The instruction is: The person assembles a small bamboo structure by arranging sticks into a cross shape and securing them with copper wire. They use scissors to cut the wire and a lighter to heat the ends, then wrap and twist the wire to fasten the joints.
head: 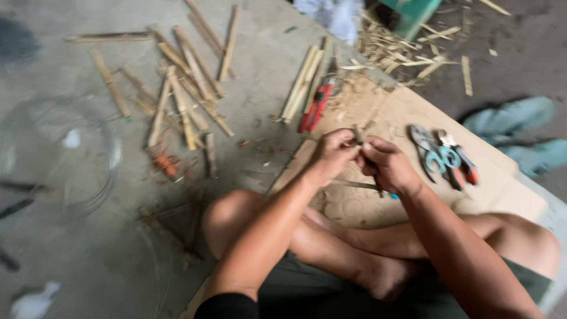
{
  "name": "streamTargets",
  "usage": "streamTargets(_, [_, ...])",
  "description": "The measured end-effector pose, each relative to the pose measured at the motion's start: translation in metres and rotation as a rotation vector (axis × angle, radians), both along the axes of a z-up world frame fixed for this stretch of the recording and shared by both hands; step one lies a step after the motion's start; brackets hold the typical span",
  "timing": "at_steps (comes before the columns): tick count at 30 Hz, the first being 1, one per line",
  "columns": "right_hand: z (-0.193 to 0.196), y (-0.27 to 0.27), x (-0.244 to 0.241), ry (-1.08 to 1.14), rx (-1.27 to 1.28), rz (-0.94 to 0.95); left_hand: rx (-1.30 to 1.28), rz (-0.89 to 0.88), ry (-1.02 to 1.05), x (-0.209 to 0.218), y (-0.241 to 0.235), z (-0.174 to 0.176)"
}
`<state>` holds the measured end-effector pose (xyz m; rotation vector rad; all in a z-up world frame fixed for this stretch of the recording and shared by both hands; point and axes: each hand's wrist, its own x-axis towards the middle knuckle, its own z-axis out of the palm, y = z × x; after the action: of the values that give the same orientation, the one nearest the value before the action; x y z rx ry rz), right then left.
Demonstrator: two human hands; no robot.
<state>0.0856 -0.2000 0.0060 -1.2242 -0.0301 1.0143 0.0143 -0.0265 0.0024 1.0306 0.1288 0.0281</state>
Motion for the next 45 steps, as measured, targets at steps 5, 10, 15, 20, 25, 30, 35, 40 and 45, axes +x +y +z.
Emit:
streamTargets(5, [-0.008,0.008,0.002,-0.057,0.049,0.025,0.121,0.173,0.058,0.006,-0.002,-0.007])
streamTargets(10, [-0.017,0.034,-0.002,-0.069,0.073,0.011,0.408,0.317,0.258,0.016,0.002,-0.022])
streamTargets(15, [-0.001,0.070,0.014,-0.112,-0.022,0.097,0.821,0.588,0.283,0.015,0.034,0.018])
streamTargets(20, [0.022,0.101,0.075,-0.446,0.063,0.144,0.873,0.780,0.098,-0.020,0.144,0.101])
streamTargets(25, [0.033,0.169,0.061,-0.732,0.019,0.264,0.986,1.012,0.289,-0.178,0.303,0.125])
streamTargets(30, [0.009,0.281,-0.063,-0.965,-0.512,0.758,0.850,1.152,0.611,-0.386,0.340,0.067])
streamTargets(35, [-0.009,0.365,-0.154,-1.480,-0.254,0.990,0.039,1.027,1.135,-0.524,0.294,-0.033])
streamTargets(40, [-0.019,0.435,-0.197,-1.442,-0.630,1.147,-0.259,1.099,1.151,-0.577,0.288,-0.100])
streamTargets(45, [-0.020,0.460,-0.202,-1.496,-0.686,1.206,-0.201,1.021,1.174,-0.576,0.300,-0.100])
